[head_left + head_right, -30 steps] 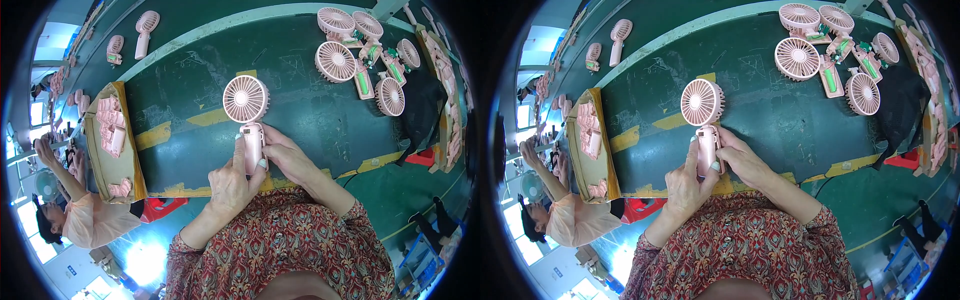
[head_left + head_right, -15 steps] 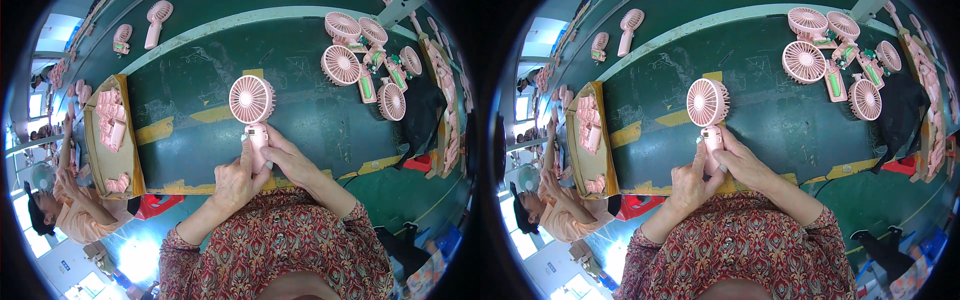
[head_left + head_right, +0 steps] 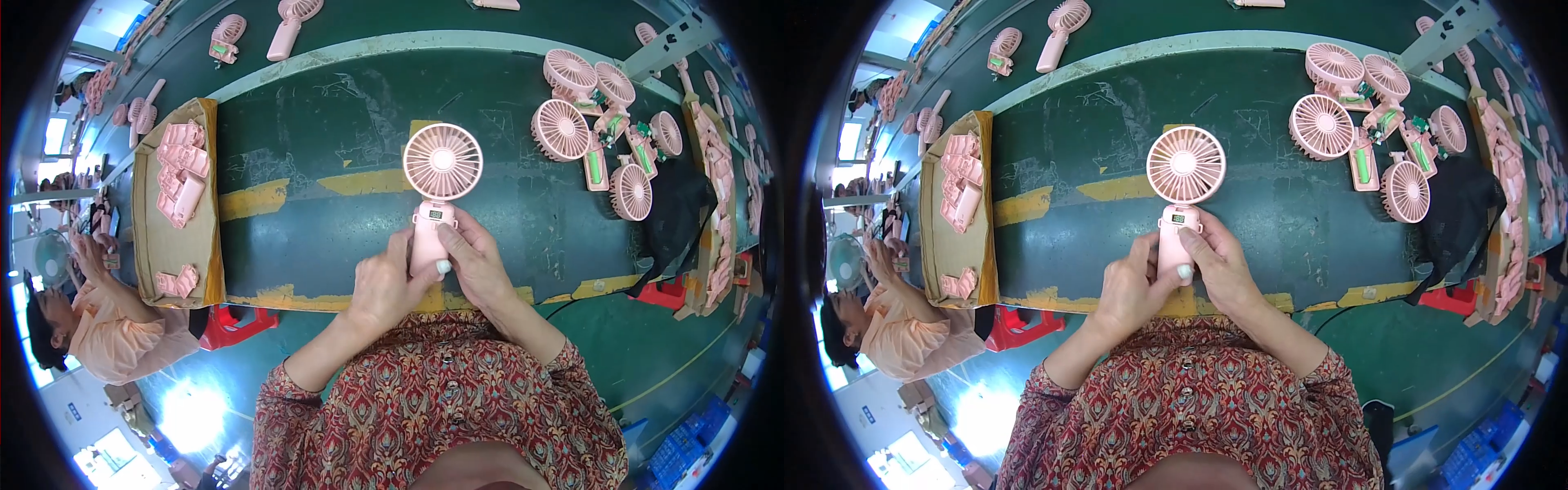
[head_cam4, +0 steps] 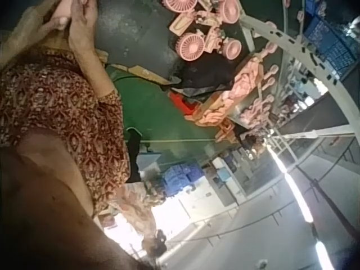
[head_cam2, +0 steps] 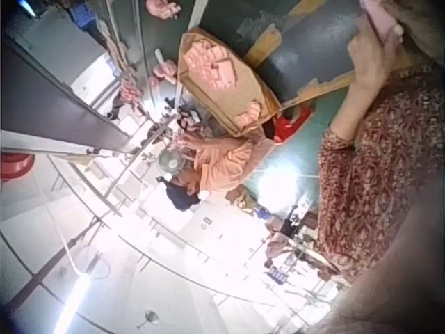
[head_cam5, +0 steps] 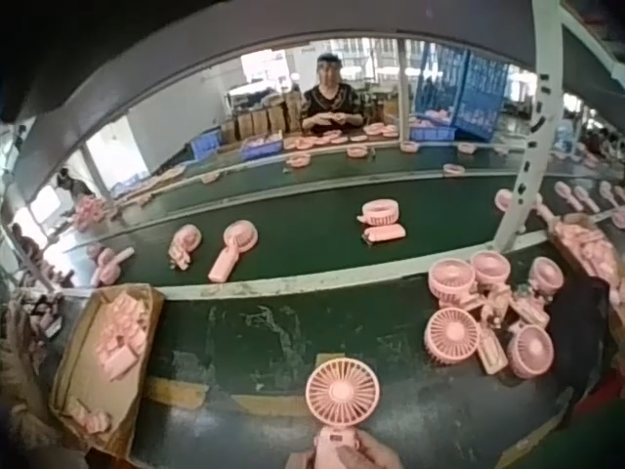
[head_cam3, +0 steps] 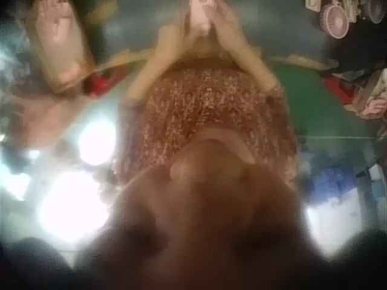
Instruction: The person assembles handheld fans by fitting internal components into each fan handle, snapping on the casing covers by hand, and placing the assembled fans onto the conveyor belt.
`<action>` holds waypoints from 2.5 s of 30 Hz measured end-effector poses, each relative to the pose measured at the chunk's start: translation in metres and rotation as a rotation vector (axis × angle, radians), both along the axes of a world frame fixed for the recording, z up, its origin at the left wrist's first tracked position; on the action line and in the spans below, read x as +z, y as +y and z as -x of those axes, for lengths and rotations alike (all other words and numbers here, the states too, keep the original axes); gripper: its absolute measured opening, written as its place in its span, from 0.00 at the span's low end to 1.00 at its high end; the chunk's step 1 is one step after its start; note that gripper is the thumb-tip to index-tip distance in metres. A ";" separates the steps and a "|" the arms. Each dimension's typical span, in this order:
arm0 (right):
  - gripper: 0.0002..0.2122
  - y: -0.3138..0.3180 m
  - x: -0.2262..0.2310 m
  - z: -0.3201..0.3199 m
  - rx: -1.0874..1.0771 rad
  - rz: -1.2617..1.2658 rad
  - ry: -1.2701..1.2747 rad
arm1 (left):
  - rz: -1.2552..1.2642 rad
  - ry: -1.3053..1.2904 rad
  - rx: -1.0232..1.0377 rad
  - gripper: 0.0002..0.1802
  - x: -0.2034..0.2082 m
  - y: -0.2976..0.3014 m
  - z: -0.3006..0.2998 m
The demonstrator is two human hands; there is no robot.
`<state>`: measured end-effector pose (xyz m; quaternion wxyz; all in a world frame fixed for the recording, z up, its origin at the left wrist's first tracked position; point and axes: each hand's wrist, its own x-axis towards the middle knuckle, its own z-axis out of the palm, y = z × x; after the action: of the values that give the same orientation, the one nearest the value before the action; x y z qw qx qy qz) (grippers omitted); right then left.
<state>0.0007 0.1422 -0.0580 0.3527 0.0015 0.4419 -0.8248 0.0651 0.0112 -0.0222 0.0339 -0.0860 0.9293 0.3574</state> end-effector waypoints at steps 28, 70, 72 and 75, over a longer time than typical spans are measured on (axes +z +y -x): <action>0.18 0.003 0.021 0.022 -0.048 0.005 0.011 | -0.706 -0.216 -0.122 0.17 -0.016 -0.010 0.028; 0.07 -0.032 -0.010 0.078 -0.036 -0.476 0.693 | 0.121 0.584 0.511 0.26 -0.027 -0.284 0.266; 0.08 -0.031 -0.011 0.080 -0.025 -0.439 0.665 | -0.147 0.620 0.347 0.24 -0.012 -0.259 0.246; 0.09 -0.028 -0.011 0.082 -0.010 -0.382 0.566 | -0.310 0.594 0.105 0.22 0.015 -0.202 0.199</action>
<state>-0.0810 0.1146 -0.0689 0.2056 -0.1591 0.6687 -0.6966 -0.1341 -0.1906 -0.0074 -0.2440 -0.0195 0.8276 0.5051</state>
